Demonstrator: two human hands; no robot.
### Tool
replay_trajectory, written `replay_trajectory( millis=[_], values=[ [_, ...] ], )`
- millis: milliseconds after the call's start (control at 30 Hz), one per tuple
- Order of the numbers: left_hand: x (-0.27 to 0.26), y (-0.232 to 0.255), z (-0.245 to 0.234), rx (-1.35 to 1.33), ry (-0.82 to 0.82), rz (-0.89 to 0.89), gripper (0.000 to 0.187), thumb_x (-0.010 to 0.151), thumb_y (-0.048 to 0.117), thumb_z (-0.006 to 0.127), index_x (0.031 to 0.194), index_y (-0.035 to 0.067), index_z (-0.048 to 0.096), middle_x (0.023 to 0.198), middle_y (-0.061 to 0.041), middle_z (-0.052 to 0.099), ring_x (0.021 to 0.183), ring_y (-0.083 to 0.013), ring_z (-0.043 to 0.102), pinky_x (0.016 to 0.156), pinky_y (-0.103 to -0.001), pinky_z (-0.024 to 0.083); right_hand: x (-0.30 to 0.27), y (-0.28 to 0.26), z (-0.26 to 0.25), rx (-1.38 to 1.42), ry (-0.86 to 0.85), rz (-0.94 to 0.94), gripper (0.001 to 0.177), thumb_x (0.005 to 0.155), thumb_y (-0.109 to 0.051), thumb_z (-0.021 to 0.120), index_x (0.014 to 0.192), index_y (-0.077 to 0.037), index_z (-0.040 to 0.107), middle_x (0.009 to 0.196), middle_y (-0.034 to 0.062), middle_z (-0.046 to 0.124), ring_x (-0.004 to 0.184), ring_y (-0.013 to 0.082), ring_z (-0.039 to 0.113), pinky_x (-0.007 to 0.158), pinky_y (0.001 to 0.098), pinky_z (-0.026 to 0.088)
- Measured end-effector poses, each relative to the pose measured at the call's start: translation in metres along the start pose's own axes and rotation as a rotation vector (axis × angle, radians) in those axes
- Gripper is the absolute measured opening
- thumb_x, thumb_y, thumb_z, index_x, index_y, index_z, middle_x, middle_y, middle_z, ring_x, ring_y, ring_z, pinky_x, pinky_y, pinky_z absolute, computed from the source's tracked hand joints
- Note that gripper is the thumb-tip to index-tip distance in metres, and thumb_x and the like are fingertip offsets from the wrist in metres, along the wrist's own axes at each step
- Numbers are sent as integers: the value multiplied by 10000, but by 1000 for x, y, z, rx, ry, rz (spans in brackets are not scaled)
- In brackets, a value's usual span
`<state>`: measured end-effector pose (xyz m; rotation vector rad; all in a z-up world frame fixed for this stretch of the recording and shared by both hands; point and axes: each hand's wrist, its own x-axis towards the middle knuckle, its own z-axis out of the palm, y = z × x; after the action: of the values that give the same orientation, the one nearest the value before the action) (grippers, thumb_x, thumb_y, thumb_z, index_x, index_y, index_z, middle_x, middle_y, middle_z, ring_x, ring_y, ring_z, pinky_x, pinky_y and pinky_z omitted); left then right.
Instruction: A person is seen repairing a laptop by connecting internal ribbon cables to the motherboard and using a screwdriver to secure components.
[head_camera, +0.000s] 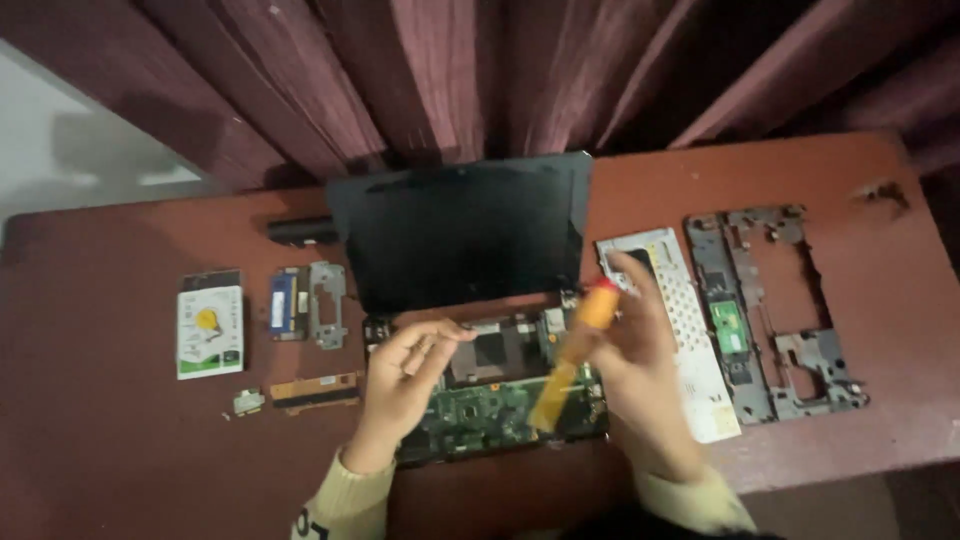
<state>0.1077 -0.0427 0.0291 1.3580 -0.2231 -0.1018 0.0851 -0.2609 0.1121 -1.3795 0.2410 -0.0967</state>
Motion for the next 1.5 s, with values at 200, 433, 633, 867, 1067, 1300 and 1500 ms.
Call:
replay_trajectory(
  millis=[200, 433, 633, 867, 1067, 1300, 1500],
  values=[
    [-13, 10, -14, -1, 130, -137, 187, 907, 129, 588, 1025, -5, 644, 1024, -147, 708, 1109, -289, 689, 962, -383, 503, 7, 71, 9, 338, -60, -268, 455, 904, 32, 537, 1315, -98, 392, 1051, 128, 559, 852, 190, 590, 731, 270, 516],
    [-16, -14, -22, -259, 94, -96, 140, 925, 75, 605, 1015, -32, 617, 922, -156, 691, 913, -307, 711, 883, -419, 565, -1, 73, 13, 293, -64, -366, 407, 928, 40, 514, 1258, -127, 344, 1115, 184, 613, 978, 289, 637, 869, 416, 568],
    [-21, -6, -19, -605, -107, -40, 71, 918, 37, 624, 986, 51, 641, 995, -99, 630, 1027, -254, 588, 1006, -444, 443, -7, 79, 7, 394, -187, -312, 430, 896, 117, 488, 1249, -100, 370, 1156, 225, 620, 999, 342, 669, 922, 469, 582],
    [-18, -8, -20, -658, -138, -37, 79, 950, 44, 606, 1008, 84, 642, 1046, -94, 669, 1048, -207, 611, 1050, -410, 436, -10, 90, -7, 271, -65, -480, 390, 964, -79, 605, 1245, -192, 359, 1147, 163, 618, 1047, 270, 653, 935, 456, 614],
    [-23, -7, -16, -717, -125, -26, 85, 982, 46, 582, 1039, 65, 642, 1059, -92, 670, 1045, -213, 633, 1018, -382, 483, -15, 94, -16, 190, -57, -533, 408, 979, 44, 495, 1238, -222, 324, 1156, 118, 633, 1071, 268, 665, 949, 414, 635],
    [-25, -13, -19, -669, -131, -116, 86, 927, 30, 649, 1007, 48, 674, 1029, -58, 685, 977, -129, 647, 878, -226, 501, -18, 107, -34, 138, -78, -506, 385, 1077, -179, 566, 1387, -297, 371, 1202, 82, 626, 1088, 203, 650, 1022, 387, 616],
    [-23, -14, -16, -796, -203, -141, 83, 958, 50, 648, 1033, 53, 684, 1076, -96, 697, 1045, -219, 668, 991, -336, 506, -17, 106, -23, 72, -73, -539, 417, 1064, -88, 545, 1363, -305, 350, 1201, 94, 606, 1071, 244, 631, 1023, 422, 596]
  ],
)
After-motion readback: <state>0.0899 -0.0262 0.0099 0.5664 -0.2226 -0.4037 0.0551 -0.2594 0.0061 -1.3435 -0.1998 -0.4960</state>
